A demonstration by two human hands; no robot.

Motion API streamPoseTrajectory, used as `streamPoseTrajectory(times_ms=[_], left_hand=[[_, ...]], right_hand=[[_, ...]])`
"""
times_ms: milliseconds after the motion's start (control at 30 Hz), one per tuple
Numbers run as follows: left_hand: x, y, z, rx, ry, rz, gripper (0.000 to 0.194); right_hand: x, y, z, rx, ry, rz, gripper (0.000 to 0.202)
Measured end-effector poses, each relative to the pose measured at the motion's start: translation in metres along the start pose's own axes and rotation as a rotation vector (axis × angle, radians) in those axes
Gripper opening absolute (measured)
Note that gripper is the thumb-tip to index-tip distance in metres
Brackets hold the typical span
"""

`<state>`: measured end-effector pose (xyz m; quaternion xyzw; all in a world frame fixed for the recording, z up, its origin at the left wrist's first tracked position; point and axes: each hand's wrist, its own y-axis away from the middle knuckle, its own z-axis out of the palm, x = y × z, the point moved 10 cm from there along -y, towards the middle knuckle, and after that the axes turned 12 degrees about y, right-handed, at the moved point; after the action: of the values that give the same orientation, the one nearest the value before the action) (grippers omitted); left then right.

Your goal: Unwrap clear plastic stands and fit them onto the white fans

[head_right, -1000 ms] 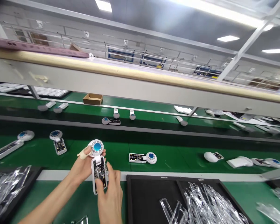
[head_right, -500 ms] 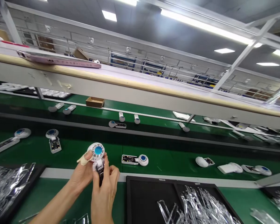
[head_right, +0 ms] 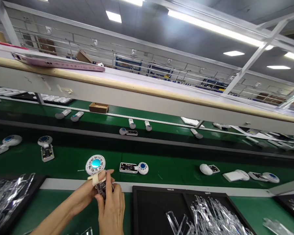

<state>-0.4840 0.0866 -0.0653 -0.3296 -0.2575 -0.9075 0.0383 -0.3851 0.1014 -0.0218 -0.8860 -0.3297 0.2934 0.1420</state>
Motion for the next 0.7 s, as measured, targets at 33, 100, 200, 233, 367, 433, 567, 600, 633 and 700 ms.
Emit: streamPoseTrajectory(times_ms=[33,100,200,233,367,433,567,600,633,700], left_hand=[[-0.001,0.0,-0.001,0.001,-0.063,0.0,0.051],[0.001,0.002,-0.001,0.029,-0.143,0.051,0.051],[0.008,0.006,-0.001,0.13,-0.113,0.166,0.051],[0.01,0.009,-0.001,0.16,-0.077,0.212,0.05],[0.014,0.016,-0.003,0.197,-0.051,0.379,0.039],[0.015,0.017,-0.007,0.194,-0.11,0.439,0.035],[0.024,0.006,-0.023,0.249,-0.26,0.531,0.034],[0.027,-0.003,-0.03,0.279,-0.318,0.512,0.035],[0.031,-0.014,-0.039,0.313,-0.375,0.478,0.036],[0.046,-0.04,-0.064,0.387,-0.466,0.395,0.038]], right_hand=[[0.0,-0.001,0.0,-0.013,-0.019,-0.021,0.05],[0.013,-0.006,0.001,-0.025,-0.146,0.072,0.045],[0.053,-0.007,0.008,0.042,-0.389,0.474,0.047],[0.063,-0.005,0.013,0.059,-0.435,0.584,0.052],[0.072,-0.009,0.032,0.037,-0.462,0.687,0.063],[0.072,-0.012,0.04,0.014,-0.448,0.687,0.062],[0.068,-0.023,0.067,-0.081,-0.403,0.646,0.06],[0.065,-0.027,0.074,-0.112,-0.39,0.62,0.06],[0.061,-0.03,0.079,-0.143,-0.378,0.581,0.058],[0.05,-0.03,0.08,-0.188,-0.355,0.463,0.05]])
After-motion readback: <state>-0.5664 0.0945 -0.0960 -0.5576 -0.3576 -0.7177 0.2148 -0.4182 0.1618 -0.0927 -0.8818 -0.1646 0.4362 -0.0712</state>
